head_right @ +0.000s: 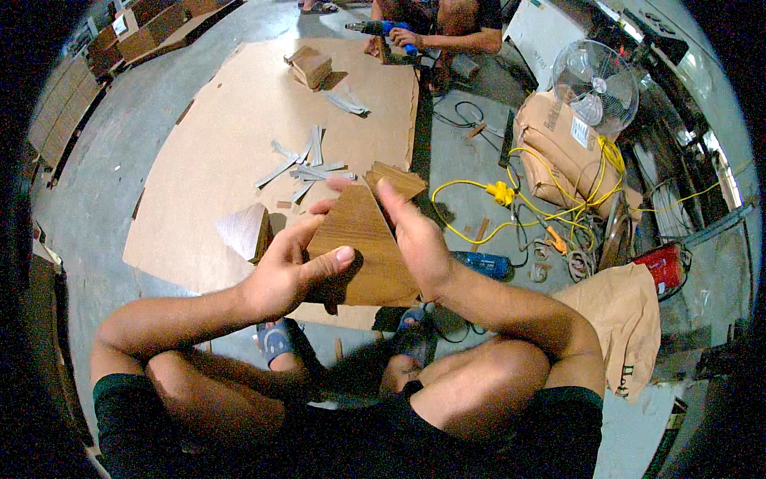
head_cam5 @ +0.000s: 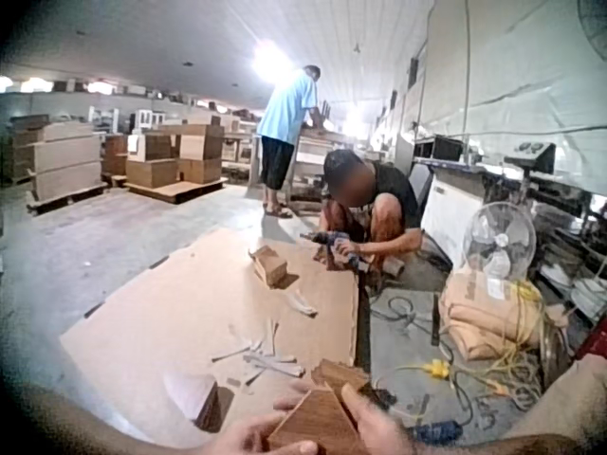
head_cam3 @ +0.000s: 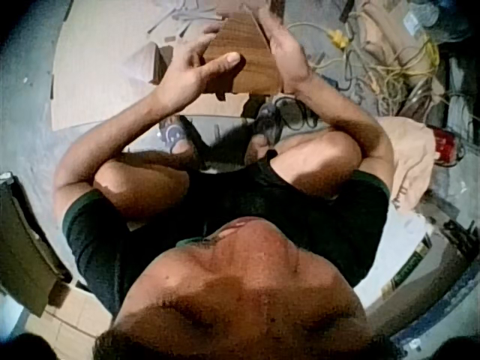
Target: The person assembles triangular wooden components by applying glue from a bottle, using a heat gun, and attaching thin strips to the edges of the wooden pieces.
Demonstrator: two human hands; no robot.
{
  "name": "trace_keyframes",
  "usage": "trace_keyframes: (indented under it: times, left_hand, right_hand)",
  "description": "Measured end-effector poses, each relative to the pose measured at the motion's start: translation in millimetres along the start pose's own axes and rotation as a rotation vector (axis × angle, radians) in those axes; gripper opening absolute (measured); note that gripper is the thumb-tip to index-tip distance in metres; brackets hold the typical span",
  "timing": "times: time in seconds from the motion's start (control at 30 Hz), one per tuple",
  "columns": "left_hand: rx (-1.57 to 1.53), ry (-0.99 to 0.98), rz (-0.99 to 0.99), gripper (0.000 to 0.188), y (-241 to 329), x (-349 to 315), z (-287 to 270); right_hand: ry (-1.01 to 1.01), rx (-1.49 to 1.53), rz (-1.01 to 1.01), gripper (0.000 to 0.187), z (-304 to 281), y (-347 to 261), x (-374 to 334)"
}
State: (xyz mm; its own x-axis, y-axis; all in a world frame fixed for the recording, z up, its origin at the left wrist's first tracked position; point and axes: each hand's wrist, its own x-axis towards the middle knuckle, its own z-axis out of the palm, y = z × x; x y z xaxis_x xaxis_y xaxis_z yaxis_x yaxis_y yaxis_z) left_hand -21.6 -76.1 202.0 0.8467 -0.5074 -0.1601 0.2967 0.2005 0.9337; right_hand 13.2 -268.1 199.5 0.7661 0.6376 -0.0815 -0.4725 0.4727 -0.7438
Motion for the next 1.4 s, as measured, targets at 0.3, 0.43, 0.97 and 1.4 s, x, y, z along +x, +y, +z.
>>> trace_keyframes:
  times: [0.3,0.43,0.97,1.4]
  left_hand:
    - [0.028,0.017,-0.05,0.046,6.7,1.5,-9.1]
    - [-0.089,0.038,0.033,0.044,10.7,-5.5,-13.1]
    - [0.138,-0.188,0.23,0.063,9.7,-3.1,1.5]
    - [0.203,-0.227,0.148,0.08,-2.3,1.5,-6.7]
  right_hand:
    - [-0.105,0.064,0.011,0.069,18.6,-6.9,-1.5]
    - [-0.074,0.007,0.188,0.069,8.3,-14.4,-15.2]
    - [-0.067,-0.352,0.054,0.105,-0.3,-17.2,-34.2]
    - [-0.098,-0.116,0.096,0.075,-19.7,3.5,-4.5]
